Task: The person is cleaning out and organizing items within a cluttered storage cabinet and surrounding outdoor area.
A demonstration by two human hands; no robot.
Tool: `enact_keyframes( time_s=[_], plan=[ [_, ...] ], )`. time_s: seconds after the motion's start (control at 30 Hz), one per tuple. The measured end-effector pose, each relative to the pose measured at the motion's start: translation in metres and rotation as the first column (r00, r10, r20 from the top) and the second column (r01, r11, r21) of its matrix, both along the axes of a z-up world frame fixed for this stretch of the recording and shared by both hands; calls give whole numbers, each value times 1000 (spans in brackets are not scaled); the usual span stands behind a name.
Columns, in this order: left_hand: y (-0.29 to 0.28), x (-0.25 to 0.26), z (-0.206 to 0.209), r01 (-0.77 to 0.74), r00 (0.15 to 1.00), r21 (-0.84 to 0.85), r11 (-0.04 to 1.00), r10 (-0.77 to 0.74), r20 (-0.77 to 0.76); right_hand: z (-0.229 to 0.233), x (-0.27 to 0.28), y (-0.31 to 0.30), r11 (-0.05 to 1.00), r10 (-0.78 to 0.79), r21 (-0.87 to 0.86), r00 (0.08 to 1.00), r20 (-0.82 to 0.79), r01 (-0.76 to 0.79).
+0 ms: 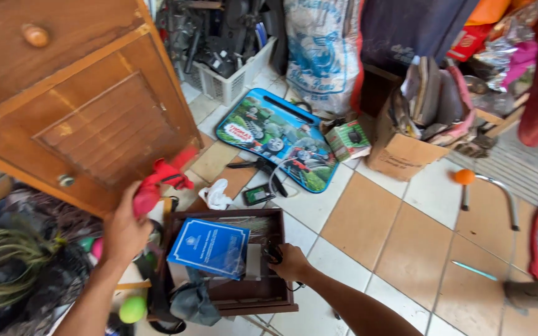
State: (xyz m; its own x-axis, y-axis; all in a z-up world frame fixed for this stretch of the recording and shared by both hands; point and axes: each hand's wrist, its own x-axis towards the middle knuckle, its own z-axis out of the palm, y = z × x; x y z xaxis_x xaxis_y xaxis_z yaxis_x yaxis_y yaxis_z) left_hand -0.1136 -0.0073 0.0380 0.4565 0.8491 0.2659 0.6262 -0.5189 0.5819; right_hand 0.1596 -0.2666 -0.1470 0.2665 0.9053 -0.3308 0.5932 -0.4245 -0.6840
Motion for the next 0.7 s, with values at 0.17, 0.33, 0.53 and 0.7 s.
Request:
enact_keyframes(
  time_s=[0.17, 0.33, 0.53, 0.7],
  plan=[
    [-38, -87, 8, 59, 927, 311, 949, 64, -369, 17, -41, 42, 968, -201, -162, 979, -33, 194],
    [-77, -68, 0, 31, 525, 74, 997, 47, -850, 23, -54, 65, 935, -239, -259, 970, 41, 242],
    [-76, 5, -101, 464, 628, -25, 886, -349, -695, 46, -11, 61, 898, -307, -286, 942, 138, 335],
    [-56, 48, -162, 557, 378, -180, 811, -441, -814, 35, 21, 40, 910, -409, 2, 900, 153, 414]
  ],
)
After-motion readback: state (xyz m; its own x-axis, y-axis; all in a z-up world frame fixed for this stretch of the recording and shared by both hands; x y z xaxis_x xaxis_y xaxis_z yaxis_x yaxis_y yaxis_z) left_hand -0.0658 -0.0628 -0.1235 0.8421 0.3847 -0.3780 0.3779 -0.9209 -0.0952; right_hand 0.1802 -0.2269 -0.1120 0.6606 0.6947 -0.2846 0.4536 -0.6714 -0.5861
